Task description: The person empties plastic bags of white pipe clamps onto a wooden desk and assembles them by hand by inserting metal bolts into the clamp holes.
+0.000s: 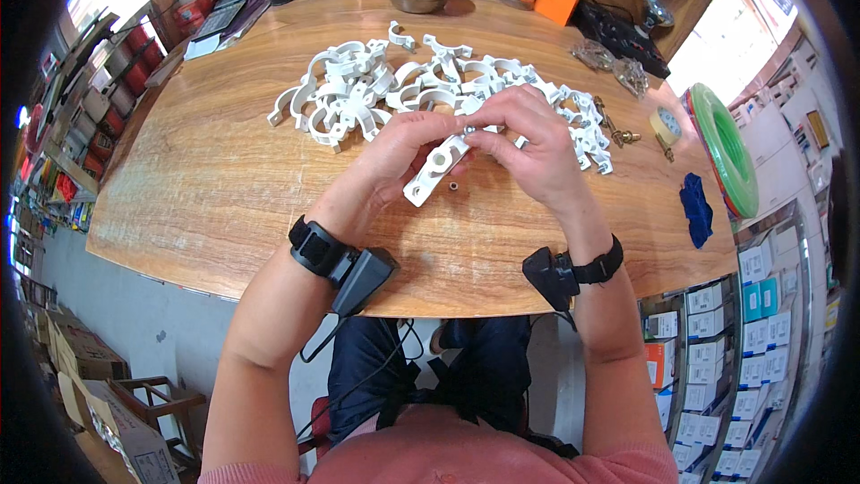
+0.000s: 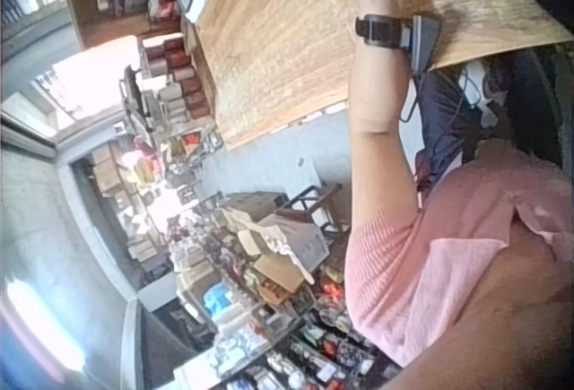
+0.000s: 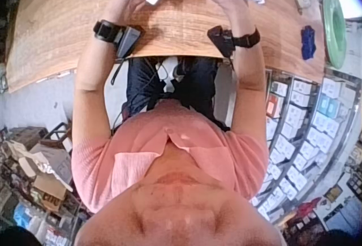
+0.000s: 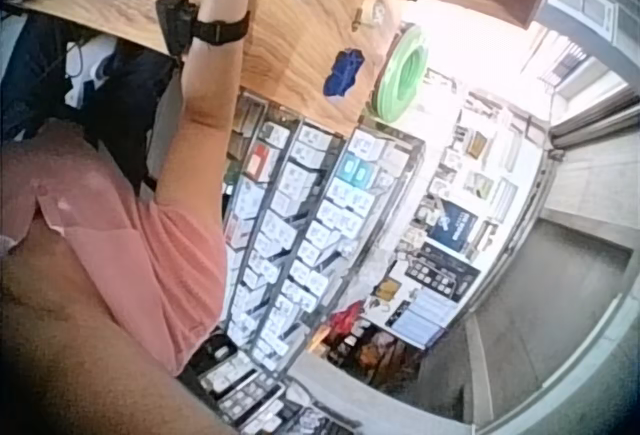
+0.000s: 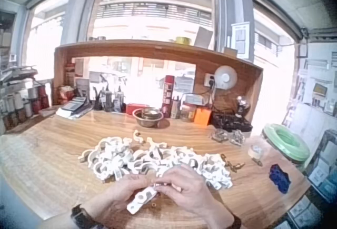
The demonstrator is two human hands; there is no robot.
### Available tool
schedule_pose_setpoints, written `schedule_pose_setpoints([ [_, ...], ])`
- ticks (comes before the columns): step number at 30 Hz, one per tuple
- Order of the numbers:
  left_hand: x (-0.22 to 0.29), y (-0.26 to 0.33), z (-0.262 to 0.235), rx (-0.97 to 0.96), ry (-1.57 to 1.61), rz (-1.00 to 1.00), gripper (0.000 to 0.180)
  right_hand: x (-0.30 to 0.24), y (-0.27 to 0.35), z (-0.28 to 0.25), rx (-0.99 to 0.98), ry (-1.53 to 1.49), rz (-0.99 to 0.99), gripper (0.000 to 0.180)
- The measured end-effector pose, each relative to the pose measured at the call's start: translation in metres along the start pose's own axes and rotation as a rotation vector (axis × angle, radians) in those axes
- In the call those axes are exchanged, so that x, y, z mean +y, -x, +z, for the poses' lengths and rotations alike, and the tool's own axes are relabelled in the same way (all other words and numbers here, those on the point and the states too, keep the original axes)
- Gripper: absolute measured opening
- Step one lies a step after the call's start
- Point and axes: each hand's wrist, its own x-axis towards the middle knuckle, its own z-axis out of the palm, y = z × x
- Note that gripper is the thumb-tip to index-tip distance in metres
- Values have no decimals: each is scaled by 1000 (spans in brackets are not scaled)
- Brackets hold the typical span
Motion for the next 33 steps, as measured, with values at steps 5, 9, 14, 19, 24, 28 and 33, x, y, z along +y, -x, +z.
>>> schedule_pose_setpoints([
  [5,-3,-3,-1,44,-32,-12,24,-3,0,0,-8,33,37,15],
  [9,-3,-2,-3,59,-27,-5,24,0,1,2,21,57,-16,16],
  [14,-2,-3,-2,10,5,9,23,2,2,-1,18,111,-63,16],
  [19,-1,-2,2,58,6,-3,22,-4,0,-2,37,84,-20,16],
  [24,0,0,3,40,50,27,22,-1,1,1,50,66,-25,15],
  [28,0,-1,4,47,59,20,22,0,1,-2,9,98,-24,15],
  [33,3,2,7,92,55,19,22,-4,-1,1,55,77,-32,15],
])
